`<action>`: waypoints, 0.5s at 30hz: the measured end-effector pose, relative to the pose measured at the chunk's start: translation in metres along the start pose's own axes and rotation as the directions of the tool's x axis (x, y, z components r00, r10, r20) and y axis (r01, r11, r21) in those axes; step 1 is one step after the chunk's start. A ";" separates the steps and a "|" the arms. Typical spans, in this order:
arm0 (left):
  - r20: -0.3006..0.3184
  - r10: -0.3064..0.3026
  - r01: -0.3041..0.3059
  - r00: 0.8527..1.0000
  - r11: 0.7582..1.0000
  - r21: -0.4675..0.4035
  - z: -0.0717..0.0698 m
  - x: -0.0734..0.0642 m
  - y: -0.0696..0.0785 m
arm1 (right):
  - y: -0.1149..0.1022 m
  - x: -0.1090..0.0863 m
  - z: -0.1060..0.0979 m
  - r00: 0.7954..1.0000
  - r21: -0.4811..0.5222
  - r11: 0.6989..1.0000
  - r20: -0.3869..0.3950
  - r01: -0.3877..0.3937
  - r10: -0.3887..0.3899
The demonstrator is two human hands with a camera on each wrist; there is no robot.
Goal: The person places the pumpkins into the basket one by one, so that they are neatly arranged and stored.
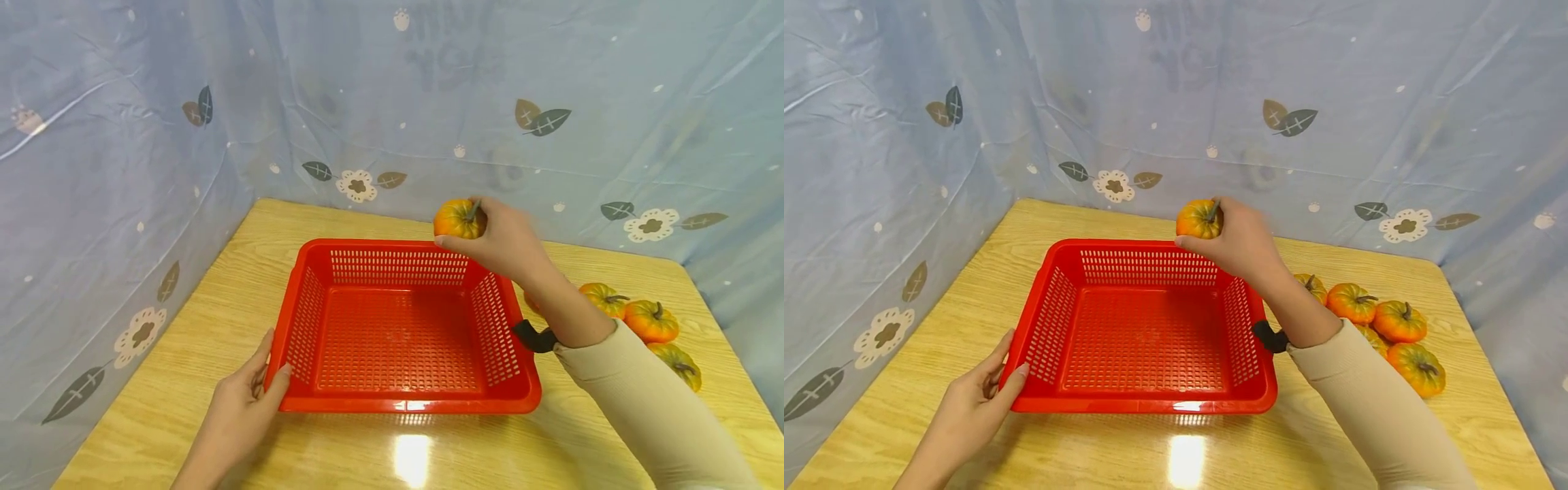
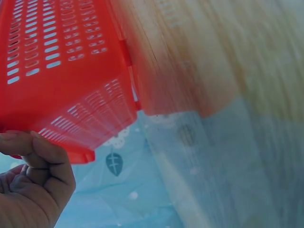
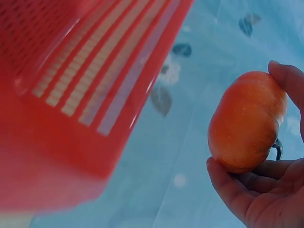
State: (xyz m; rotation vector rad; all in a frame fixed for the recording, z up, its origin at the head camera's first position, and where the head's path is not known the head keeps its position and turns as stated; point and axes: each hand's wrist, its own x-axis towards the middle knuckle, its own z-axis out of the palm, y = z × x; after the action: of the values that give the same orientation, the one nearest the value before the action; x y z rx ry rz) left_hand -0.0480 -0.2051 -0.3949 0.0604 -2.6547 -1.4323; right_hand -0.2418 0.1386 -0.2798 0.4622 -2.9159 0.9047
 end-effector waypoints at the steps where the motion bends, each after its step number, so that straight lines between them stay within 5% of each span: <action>1: 0.004 0.002 -0.002 1.000 1.000 -0.003 0.000 0.000 0.000 | -0.004 0.003 0.003 1.000 0.003 1.000 0.006 0.019 -0.019; 15: 0.002 -0.004 0.004 1.000 0.999 0.034 0.000 0.001 0.001 | -0.058 0.031 0.064 0.968 -0.031 0.983 0.182 0.181 -0.172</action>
State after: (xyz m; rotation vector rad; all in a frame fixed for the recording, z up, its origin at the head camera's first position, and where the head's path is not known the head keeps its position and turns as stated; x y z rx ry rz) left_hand -0.0488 -0.2050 -0.3939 0.0673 -2.6829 -1.3892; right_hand -0.2520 0.0495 -0.2967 0.8253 -2.9822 0.8071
